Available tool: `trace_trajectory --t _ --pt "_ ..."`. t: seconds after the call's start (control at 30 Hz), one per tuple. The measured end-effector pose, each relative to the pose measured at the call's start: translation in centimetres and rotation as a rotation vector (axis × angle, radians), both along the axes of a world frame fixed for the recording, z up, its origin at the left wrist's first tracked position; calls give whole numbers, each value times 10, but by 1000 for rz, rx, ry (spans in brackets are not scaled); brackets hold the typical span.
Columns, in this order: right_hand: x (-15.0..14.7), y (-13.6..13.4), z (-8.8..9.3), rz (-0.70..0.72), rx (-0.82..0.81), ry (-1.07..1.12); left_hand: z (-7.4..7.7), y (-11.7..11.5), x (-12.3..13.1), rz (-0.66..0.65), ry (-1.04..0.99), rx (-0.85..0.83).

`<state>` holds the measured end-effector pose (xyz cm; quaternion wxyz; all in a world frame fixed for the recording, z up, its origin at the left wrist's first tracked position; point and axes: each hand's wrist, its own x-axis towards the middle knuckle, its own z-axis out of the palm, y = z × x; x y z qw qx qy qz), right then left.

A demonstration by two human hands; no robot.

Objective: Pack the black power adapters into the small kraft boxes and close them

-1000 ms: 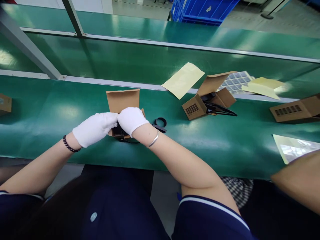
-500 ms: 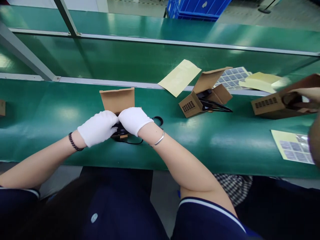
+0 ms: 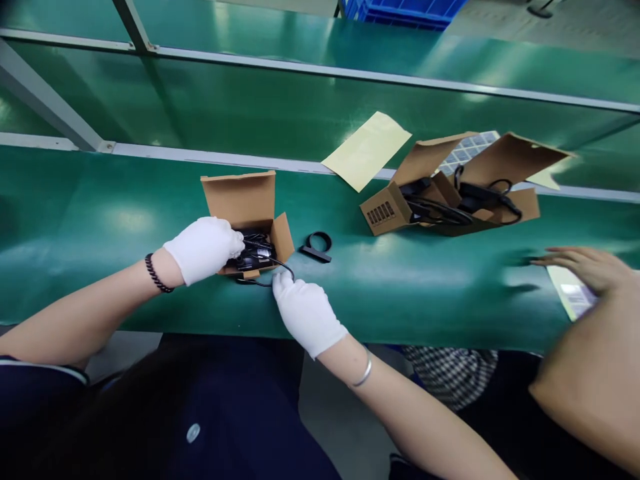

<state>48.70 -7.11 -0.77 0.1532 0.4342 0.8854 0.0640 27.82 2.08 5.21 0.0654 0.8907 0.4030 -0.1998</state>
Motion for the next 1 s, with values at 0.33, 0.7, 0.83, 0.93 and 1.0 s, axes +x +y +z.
trace_trajectory --t 0.33,0.7,0.83,0.93,1.0 --pt "9 25 99 -115 117 860 -11 -4 -6 -21 -78 43" --pt "-33 92 51 -616 -940 1498 -13 -7 -37 -13 -617 -82" --pt "-39 89 52 -508 -955 1487 -7 -19 -31 216 -726 -61" --pt "-46 88 58 -462 -916 1527 -14 -25 -20 410 -620 98" --pt "-48 90 57 -482 -785 1624 -20 -26 -18 415 -587 171"
